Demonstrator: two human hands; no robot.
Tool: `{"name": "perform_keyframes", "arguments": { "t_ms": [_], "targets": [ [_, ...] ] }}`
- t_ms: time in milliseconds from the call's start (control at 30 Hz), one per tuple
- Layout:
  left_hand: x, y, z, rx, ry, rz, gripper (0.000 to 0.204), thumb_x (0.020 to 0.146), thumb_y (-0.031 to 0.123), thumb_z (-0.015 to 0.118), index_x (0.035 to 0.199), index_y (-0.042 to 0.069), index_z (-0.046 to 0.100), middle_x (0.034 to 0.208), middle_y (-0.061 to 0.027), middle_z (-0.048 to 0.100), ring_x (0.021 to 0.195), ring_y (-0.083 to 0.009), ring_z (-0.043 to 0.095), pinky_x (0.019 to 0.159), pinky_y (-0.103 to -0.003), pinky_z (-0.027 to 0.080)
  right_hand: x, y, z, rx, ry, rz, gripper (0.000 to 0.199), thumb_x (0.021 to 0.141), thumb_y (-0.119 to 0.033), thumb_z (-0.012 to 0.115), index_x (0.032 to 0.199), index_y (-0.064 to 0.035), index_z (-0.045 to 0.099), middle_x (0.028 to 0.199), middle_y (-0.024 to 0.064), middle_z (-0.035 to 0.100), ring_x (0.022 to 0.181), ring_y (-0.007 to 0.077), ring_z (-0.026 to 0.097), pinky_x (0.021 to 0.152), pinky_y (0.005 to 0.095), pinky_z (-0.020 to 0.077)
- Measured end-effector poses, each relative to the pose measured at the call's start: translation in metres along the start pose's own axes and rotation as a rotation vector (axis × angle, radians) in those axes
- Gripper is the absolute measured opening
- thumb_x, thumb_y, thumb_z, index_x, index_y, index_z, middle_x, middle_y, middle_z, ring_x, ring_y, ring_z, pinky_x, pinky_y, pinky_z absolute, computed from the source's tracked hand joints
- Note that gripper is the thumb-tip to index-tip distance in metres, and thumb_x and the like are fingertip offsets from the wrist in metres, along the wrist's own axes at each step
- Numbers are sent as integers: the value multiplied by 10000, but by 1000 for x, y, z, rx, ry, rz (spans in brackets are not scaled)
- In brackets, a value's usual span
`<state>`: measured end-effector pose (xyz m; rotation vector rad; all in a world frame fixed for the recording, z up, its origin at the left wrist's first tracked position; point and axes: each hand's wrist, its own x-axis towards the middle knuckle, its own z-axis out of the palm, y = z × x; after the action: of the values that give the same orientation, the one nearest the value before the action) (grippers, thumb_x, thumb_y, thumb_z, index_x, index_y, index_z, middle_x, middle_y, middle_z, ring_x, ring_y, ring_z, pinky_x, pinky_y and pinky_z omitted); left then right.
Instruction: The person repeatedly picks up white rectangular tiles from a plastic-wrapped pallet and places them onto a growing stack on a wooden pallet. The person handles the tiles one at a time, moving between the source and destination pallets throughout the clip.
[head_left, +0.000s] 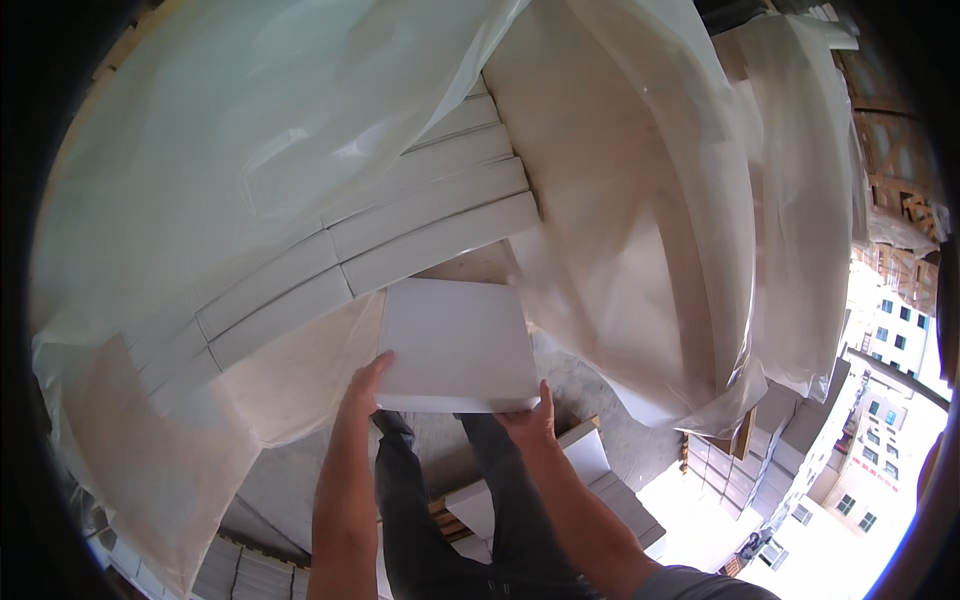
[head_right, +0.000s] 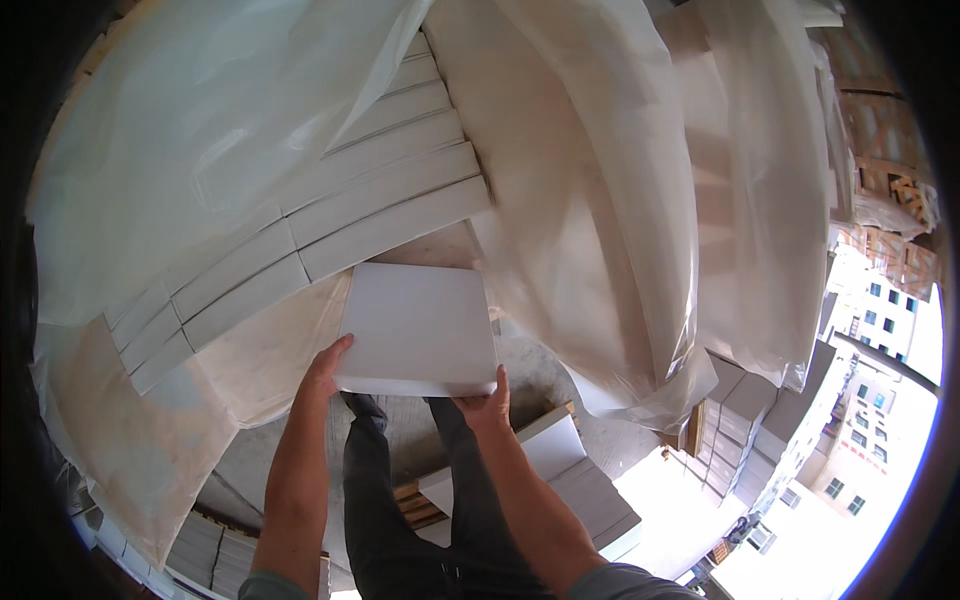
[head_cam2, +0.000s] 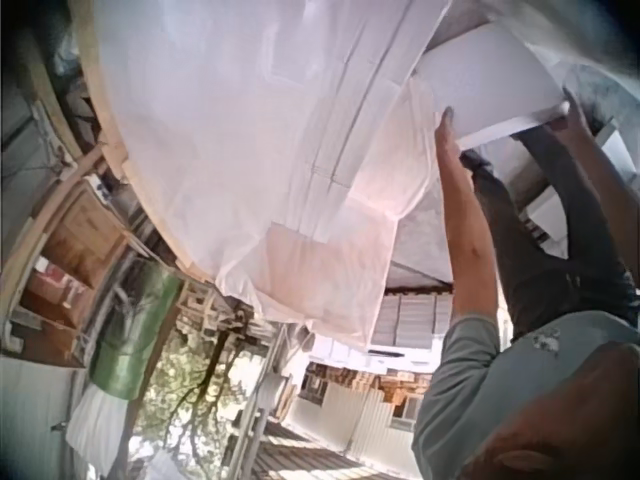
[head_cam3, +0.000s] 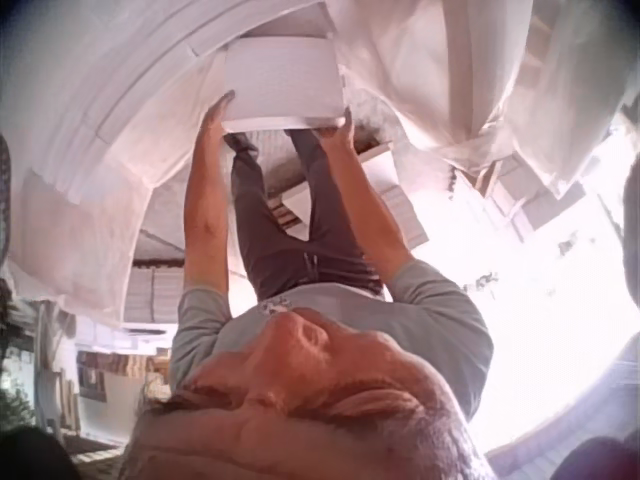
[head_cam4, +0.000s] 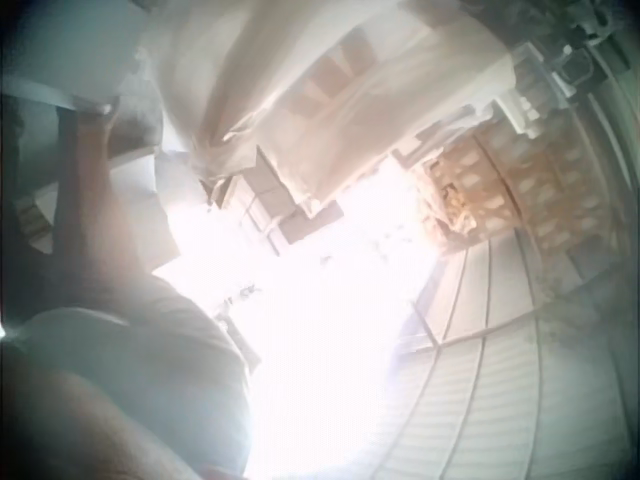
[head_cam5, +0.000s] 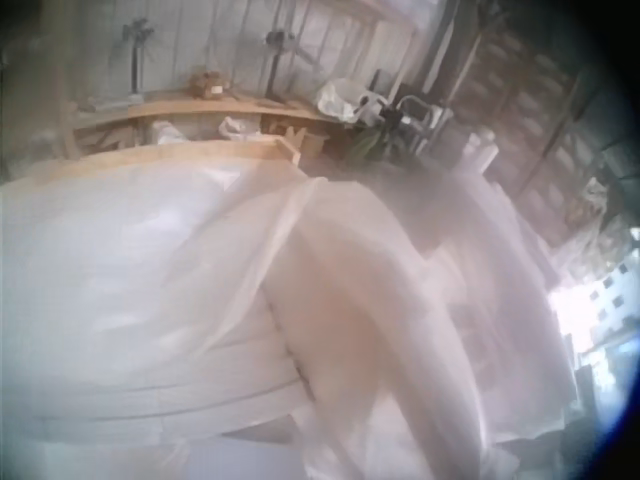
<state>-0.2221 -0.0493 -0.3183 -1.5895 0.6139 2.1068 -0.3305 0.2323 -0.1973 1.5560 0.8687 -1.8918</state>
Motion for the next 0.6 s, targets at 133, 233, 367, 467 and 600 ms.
{"name": "perform_keyframes", "arguments": {
  "t_ms": [133,233,367,467,600],
  "targets": [
    [-7,2,8,-55,-38,-1,553,764,337,642,1136,-44,494,1061,-139,571,954,-258,559,810,-382,448,42,-52,-34,-175,-57,213,723,756,-541,548,1188,26,429,1155,154,498,1045,274,508,924,480,370],
    [-16,5,17,-57,-56,3,552,766,334,642,1131,-52,493,1064,-144,570,959,-259,557,811,-380,447,69,-76,-17,-629,-11,248,690,757,-555,544,1145,15,505,992,160,598,974,246,558,895,407,399],
    [-23,-2,6,-31,20,1,557,770,338,636,1131,-60,490,1081,-148,567,974,-263,550,828,-388,439,41,-64,62,-1583,32,41,737,737,-581,562,1071,76,559,1047,192,586,1002,262,544,868,316,394],
    [-25,-16,18,-15,45,28,575,767,336,631,1171,-43,473,1130,-160,543,1014,-271,530,860,-407,414,50,-74,46,-1675,43,-145,728,755,-602,527,1069,53,573,1051,191,583,1010,278,529,878,349,380],
    [-77,-10,60,46,101,-127,528,783,439,568,1181,101,489,1095,-108,569,957,-299,557,748,-514,443,34,-108,53,-1643,68,110,684,714,-571,595,1026,37,600,1002,168,601,910,278,575,793,359,438]
  ]
}}
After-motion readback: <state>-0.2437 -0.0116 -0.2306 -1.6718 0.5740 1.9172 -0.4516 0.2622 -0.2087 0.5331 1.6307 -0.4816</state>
